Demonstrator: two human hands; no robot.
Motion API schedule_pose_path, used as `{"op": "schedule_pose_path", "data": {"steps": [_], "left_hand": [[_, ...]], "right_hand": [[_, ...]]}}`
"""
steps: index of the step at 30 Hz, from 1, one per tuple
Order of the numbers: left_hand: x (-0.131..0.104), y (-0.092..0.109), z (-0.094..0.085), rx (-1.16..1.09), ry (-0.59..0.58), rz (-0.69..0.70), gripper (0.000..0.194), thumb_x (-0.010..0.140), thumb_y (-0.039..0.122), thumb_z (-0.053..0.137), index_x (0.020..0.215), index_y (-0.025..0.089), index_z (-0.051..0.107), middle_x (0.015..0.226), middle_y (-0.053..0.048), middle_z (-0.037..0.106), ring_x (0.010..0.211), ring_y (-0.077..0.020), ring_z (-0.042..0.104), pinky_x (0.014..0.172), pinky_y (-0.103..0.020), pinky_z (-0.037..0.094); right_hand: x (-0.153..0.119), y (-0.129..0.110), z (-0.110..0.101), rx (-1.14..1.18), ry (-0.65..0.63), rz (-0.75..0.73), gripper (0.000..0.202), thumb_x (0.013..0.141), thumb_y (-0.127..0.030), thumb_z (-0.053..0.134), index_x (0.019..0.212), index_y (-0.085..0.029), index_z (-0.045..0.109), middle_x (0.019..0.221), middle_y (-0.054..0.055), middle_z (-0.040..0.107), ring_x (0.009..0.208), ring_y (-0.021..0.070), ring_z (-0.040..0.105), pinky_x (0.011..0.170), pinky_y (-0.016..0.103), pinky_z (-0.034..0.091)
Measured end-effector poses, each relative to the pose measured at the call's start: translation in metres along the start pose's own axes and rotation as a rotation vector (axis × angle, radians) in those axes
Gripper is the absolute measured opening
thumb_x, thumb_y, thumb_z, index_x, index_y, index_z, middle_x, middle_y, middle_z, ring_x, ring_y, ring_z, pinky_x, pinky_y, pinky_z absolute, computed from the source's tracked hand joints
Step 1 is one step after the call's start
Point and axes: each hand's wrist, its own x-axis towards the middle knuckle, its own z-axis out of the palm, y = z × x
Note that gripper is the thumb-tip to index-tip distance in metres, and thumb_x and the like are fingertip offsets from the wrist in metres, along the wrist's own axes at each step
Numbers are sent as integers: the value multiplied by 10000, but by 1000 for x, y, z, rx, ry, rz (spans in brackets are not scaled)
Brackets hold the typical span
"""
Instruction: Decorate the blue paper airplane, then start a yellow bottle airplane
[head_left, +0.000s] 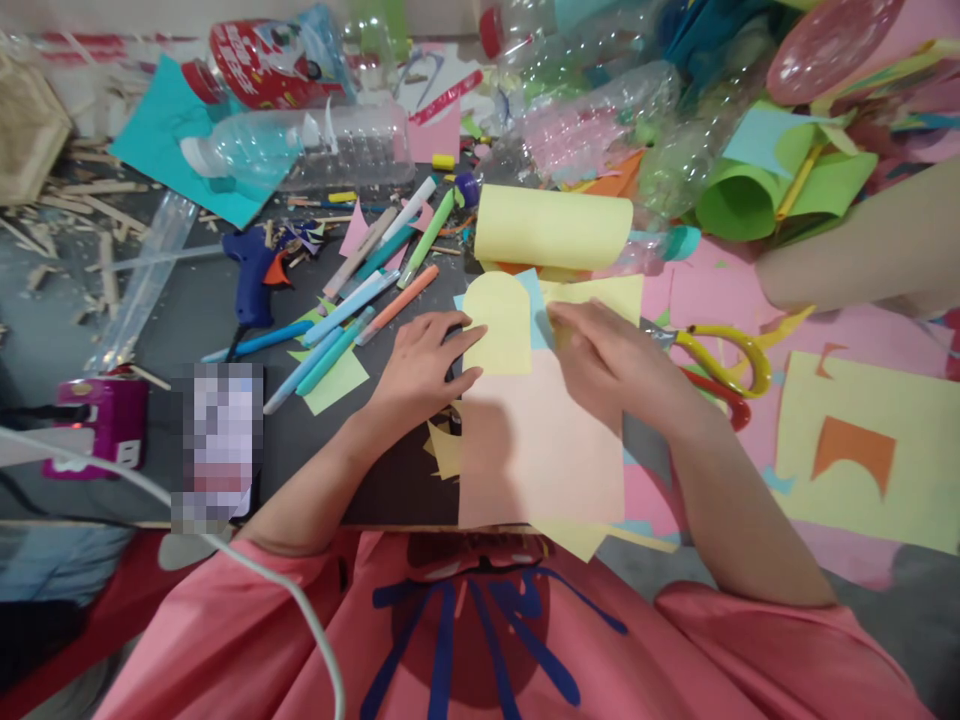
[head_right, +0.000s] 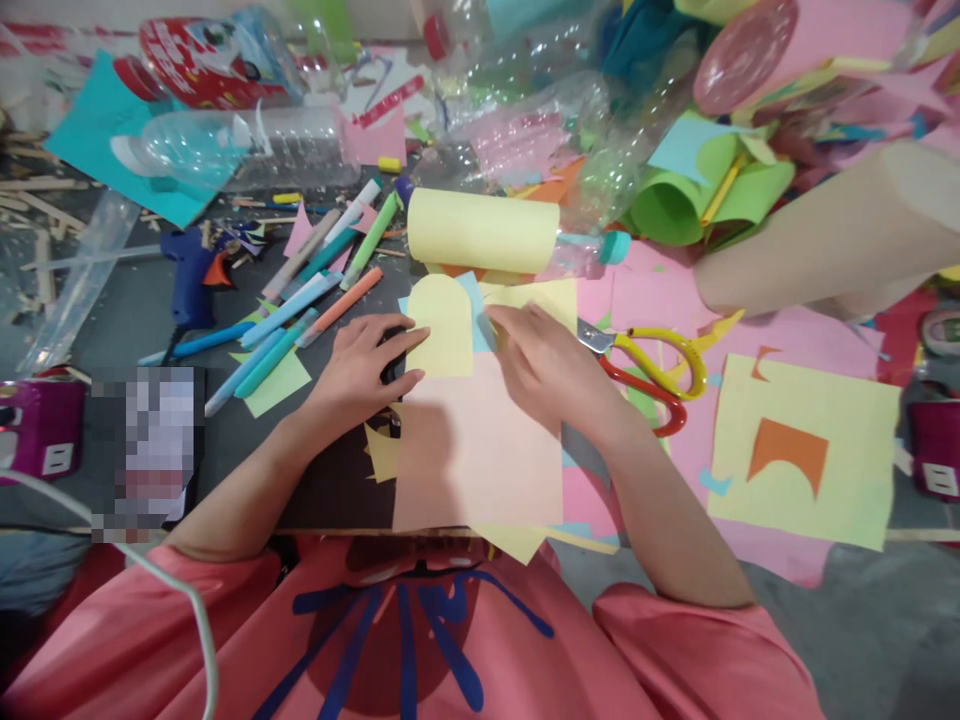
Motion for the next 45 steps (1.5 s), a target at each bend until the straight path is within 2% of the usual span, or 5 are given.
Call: {"op": "schedule_pose_path", "data": {"steps": [11,15,20,30,45], "left_hand": [[-1,0,-1,-5,-7,-3,422,943,327,535,1349,241,615,1365,-130,599,1297,-339,486,1069,-497,386],[0,-1,1,-20,8,-10,458,923,326,554,1368,227,592,1365,-132,600,1292,-338,488,1067,-493,389],[0,2,0,-7,-10,-38,496,918,330,554,1392,185,567,1384,-144,595,1308,-339,481,1074,-481,387],[0,1,1,-10,0,-43,486,913,330,560,1382,202,571,1389,-129,596,1320,-333,474,1089,-469,374],[2,6,-2,-2,-44,-81,494,911,287,554,1397,199,573,1421,-121,597,1346,-331,474,1120,-482,363]], "right_hand": [[4,2,6,60,228,89,398,955,-221,482,1346,-278,524,1279,96,692,1081,271,706,937,482,554],[6,-7,12,-27,280,26,166,928,-223,499,1018,-257,634,971,71,739,902,264,686,823,436,530],[5,-16,19,-183,167,72,179,845,-248,593,697,-252,493,752,52,618,789,255,568,774,423,464],[6,-19,7,80,-5,192,126,834,-179,565,739,-242,510,724,23,622,741,224,554,707,358,422],[10,-20,16,112,53,212,77,812,-166,540,777,-229,567,752,24,666,772,221,589,739,348,430]]}}
